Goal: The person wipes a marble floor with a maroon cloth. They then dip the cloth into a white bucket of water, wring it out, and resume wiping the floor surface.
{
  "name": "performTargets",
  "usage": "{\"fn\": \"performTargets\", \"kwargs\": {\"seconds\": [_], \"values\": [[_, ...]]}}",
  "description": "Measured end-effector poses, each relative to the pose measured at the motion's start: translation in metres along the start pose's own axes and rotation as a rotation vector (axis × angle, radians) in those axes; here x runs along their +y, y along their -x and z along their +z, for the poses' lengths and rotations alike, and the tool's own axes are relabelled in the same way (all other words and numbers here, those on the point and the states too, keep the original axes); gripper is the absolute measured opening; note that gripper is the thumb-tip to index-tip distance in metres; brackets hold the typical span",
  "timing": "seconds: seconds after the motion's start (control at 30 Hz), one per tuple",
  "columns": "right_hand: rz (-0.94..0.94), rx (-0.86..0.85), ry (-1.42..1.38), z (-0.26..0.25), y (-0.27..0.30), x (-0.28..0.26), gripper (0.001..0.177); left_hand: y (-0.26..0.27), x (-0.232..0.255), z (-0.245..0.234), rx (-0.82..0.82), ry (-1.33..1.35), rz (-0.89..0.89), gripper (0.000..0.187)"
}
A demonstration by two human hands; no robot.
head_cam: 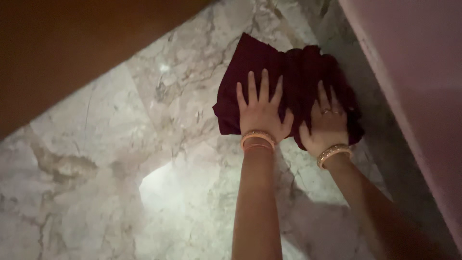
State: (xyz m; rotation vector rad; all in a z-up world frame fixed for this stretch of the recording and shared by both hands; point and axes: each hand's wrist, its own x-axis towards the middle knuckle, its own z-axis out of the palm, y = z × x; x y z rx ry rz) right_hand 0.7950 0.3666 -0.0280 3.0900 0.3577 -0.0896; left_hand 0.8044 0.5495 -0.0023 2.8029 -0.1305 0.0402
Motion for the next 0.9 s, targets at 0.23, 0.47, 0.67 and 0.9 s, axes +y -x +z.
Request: {"fn": "performTargets", "kwargs": {"seconds": [0.23, 0.47, 0.67, 0.9], "values": [[-0.064, 0.097, 0.024, 0.005, 0.053, -0.011, 0.074, 0.056, 0.003, 0.001, 0.065, 0.019, -0.019, 0.075], [-0.154, 0.064, -0.001, -0.004, 0.146, -0.028, 0.074, 0.17, 0.029, 0.0, 0.068, -0.024, -0.109, 0.076], [-0.047, -0.226, 0.009, -0.026, 0.301, -0.045, 0.068, 0.313, 0.089, -0.014, -0.037, -0.022, -0.164, 0.081], [-0.074, -0.02, -0.119, -0.017, 0.335, -0.042, 0.061, 0.342, 0.097, -0.004, 0.005, 0.009, -0.166, 0.088]]}}
